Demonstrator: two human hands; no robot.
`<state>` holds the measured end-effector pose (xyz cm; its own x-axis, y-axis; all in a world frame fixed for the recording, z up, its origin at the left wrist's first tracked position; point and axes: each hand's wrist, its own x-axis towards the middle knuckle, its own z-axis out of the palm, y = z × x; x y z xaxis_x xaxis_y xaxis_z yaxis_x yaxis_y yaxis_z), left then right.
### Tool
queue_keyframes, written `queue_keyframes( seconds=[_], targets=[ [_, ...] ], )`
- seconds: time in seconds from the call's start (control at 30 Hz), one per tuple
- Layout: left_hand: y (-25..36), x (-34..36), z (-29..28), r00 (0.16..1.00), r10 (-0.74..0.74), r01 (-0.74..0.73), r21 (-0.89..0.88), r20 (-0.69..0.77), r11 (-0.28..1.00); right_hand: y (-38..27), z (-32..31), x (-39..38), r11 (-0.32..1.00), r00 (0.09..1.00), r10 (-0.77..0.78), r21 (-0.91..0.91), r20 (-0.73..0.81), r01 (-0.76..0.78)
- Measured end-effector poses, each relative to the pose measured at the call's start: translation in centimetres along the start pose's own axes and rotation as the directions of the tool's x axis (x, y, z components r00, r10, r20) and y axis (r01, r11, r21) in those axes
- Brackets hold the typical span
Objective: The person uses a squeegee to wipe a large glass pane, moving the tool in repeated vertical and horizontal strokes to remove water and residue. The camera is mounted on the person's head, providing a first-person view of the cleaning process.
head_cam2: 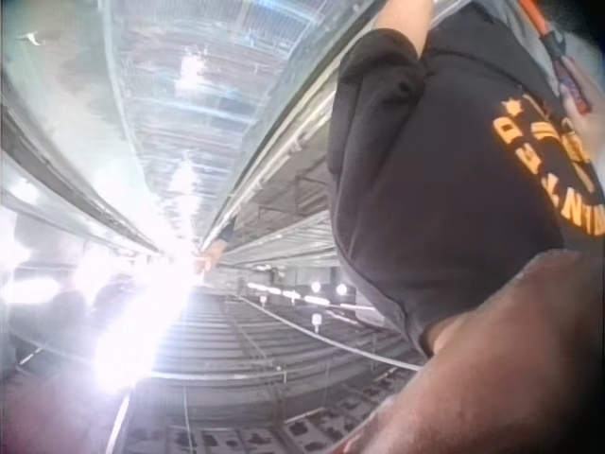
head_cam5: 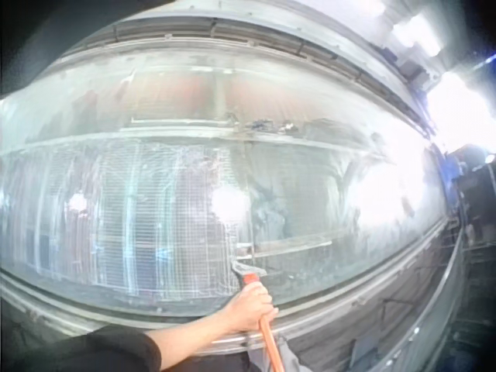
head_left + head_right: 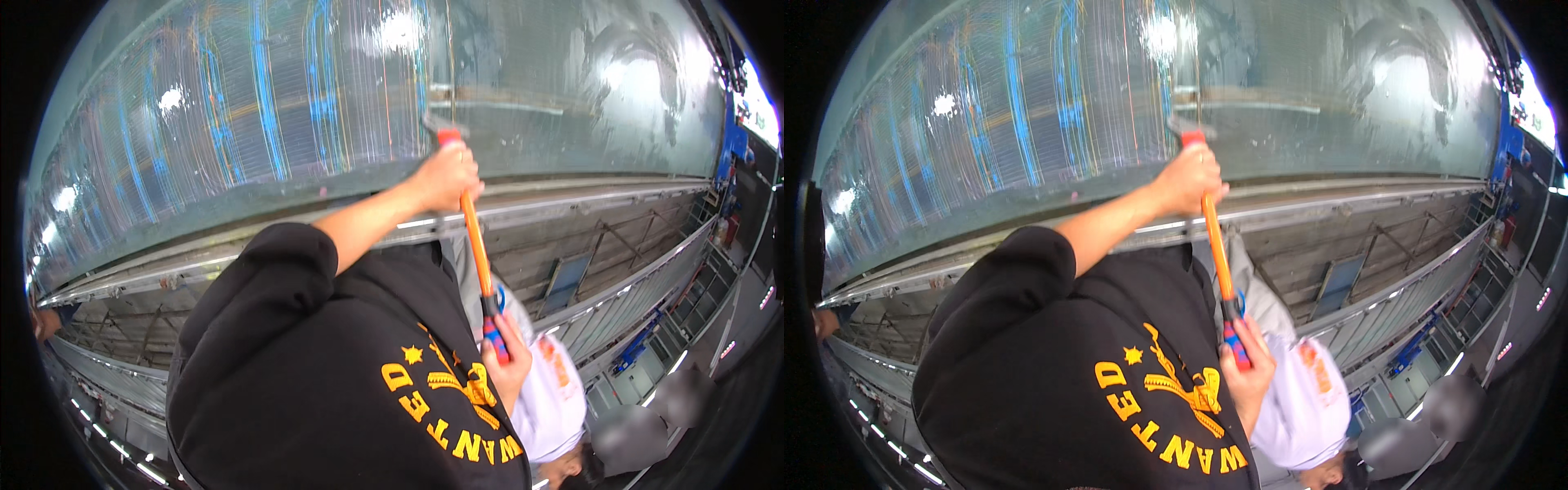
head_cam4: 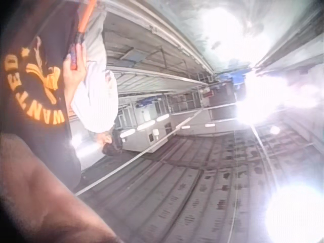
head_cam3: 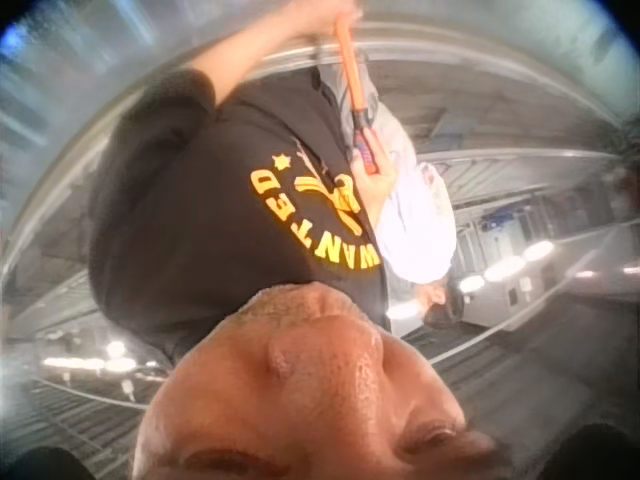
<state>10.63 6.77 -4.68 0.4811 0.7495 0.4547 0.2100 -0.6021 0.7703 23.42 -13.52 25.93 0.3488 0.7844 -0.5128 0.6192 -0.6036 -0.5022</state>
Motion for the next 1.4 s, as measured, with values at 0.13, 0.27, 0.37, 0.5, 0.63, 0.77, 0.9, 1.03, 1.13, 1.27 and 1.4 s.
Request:
queue_keyframes(
  seconds=[0.13,0.27,0.37,0.5,0.63,0.77,0.9,1.03,1.13,1.27,1.4],
  targets=[
    [0.8,-0.6,0.0,0.998,-0.056,0.056,-0.112,0.001,0.992,0.3,-2.7,-0.2,0.996,0.999,-0.019,0.082,0.036,0.016],
    [-3.9,4.5,-1.6,0.997,-0.064,0.062,0.058,0.036,0.996,-2.7,-3.9,6.4,0.997,0.998,-0.06,0.049,0.023,0.059],
    [-7.6,8.1,-2.5,1.0,-0.027,0.027,0.087,-0.005,0.996,-5.6,-3.3,10.1,0.977,0.999,0.025,0.211,0.028,-0.03],
    [-7.9,8.9,-2.0,0.999,-0.012,0.009,0.099,0.038,0.995,-3.7,-3.0,10.0,0.978,0.998,-0.041,0.206,0.04,0.032],
    [-2.8,5.9,-0.5,0.998,-0.033,0.03,0.046,0.062,0.998,0.0,-5.0,5.8,0.973,0.991,-0.128,0.201,0.05,0.115],
    [0.9,2.7,1.3,0.998,-0.052,0.051,0.022,0.024,0.998,3.2,-5.9,2.8,0.984,0.993,-0.102,0.154,0.06,0.092],
    [2.8,0.9,4.2,0.994,-0.058,0.057,-0.011,-0.092,0.998,6.2,-6.5,2.2,0.973,0.972,-0.231,0.039,0.038,0.229],
    [2.5,1.8,5.5,0.998,-0.065,0.067,0.054,-0.023,0.996,7.5,-6.8,4.1,0.908,0.909,-0.415,-0.045,0.037,0.416],
    [-1.4,4.9,4.7,0.986,0.005,0.029,0.2,-0.168,0.979,6.9,-5.2,8.3,0.874,0.874,-0.485,-0.028,0.012,0.486],
    [-3.7,7.7,2.5,0.989,-0.074,0.11,0.289,-0.132,0.951,5.1,-5.4,11.6,0.827,0.827,-0.562,-0.013,0.029,0.562],
    [4.4,5.2,5.8,0.97,-0.206,0.232,0.242,-0.129,0.942,7.9,-10.0,10.2,0.846,0.844,-0.533,0.044,0.064,0.531]
  ],
)
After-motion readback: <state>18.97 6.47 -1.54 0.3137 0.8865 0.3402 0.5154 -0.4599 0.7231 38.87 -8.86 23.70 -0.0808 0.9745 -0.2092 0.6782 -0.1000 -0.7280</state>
